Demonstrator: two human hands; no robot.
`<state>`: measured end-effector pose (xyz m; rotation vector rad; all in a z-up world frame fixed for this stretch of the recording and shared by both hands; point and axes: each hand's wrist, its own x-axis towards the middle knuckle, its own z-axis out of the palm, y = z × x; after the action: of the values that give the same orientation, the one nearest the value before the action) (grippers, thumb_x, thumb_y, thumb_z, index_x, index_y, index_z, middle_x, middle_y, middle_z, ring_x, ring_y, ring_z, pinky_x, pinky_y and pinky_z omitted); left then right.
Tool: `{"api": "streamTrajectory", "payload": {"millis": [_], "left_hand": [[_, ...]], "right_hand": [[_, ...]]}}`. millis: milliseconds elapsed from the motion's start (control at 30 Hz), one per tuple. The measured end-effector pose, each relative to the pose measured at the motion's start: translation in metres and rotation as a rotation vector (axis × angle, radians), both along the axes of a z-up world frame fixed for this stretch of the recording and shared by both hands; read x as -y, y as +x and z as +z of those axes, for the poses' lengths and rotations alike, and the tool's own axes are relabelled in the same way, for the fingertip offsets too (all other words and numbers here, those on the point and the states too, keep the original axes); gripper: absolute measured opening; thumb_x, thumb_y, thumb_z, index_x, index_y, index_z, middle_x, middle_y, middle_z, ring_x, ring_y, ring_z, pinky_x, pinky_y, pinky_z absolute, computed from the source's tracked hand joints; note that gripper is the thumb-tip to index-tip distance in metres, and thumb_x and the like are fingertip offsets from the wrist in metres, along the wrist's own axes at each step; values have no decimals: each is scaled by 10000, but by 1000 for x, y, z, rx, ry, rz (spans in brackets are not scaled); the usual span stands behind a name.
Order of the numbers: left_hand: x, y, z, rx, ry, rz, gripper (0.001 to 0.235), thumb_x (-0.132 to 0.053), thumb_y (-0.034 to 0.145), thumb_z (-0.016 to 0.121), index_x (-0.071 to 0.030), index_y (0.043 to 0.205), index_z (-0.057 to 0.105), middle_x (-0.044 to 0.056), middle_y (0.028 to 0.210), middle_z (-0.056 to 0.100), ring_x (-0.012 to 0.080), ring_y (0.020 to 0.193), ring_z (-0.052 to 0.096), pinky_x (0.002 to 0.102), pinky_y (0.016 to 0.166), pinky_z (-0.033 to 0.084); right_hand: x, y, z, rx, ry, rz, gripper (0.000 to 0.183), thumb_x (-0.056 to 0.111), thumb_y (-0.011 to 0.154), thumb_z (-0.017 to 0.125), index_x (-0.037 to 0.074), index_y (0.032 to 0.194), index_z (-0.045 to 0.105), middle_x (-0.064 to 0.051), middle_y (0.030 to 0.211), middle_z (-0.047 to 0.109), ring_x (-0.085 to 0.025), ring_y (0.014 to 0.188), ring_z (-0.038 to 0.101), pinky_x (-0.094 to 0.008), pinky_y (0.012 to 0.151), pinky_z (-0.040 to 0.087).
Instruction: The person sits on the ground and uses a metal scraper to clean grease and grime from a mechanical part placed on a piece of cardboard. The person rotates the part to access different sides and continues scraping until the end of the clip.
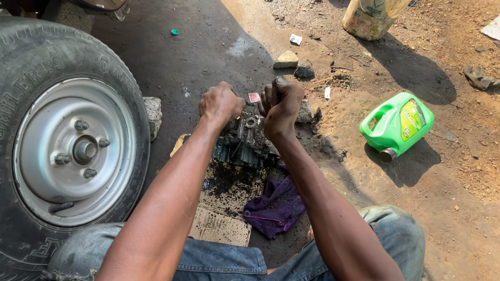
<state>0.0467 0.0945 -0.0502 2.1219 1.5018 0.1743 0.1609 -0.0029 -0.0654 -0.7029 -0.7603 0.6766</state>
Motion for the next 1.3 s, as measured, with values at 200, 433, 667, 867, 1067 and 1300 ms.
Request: {"api": "streamTrajectory", "payload": {"millis": [200,433,667,867,1067,1300], "left_hand": [[7,-3,6,30,57,-4,234,-178,803,681,-79,1016,680,152,956,712,279,880,698,430,802,555],[5,-2,7,34,38,-3,214,-154,828,638,-57,1015,680,138,913,708,275,843,703,427,760,567],[5,-4,-3,67,57,-19,144,-146,817,636,-65,924,688,125,834,681,265,774,681,413,710,550],[0,-4,-4,69,48,-14,96,-152,817,639,-57,825,651,107,768,648,246,714,652,397,648,532],[-4,-1,-6,67,68,-5,71,-95,830,610,-89,760,622,48,706,597,192,632,586,359,575,480],[4,-6,-8,29,20,-24,128,-107,850,642,-79,729,611,18,668,564,148,568,538,305,534,447]], "right_hand": [[-5,-18,7,62,-102,-17,413,253,957,449,195,565,334,54,460,280,-76,369,187,-295,312,161],[-8,-19,7,112,-37,-15,426,275,975,435,188,566,352,51,459,310,-82,365,212,-296,313,176],[-6,-26,12,76,-70,-64,421,292,964,453,185,574,337,49,467,300,-83,381,215,-306,318,171],[-3,-31,14,109,-52,22,413,286,964,454,184,587,319,51,483,282,-84,400,187,-302,343,157],[-13,-13,19,26,-57,67,378,273,952,445,203,594,345,56,489,292,-91,401,206,-309,347,185],[-10,-12,10,147,14,55,434,289,923,462,212,514,338,48,434,289,-74,353,211,-280,285,182]]}}
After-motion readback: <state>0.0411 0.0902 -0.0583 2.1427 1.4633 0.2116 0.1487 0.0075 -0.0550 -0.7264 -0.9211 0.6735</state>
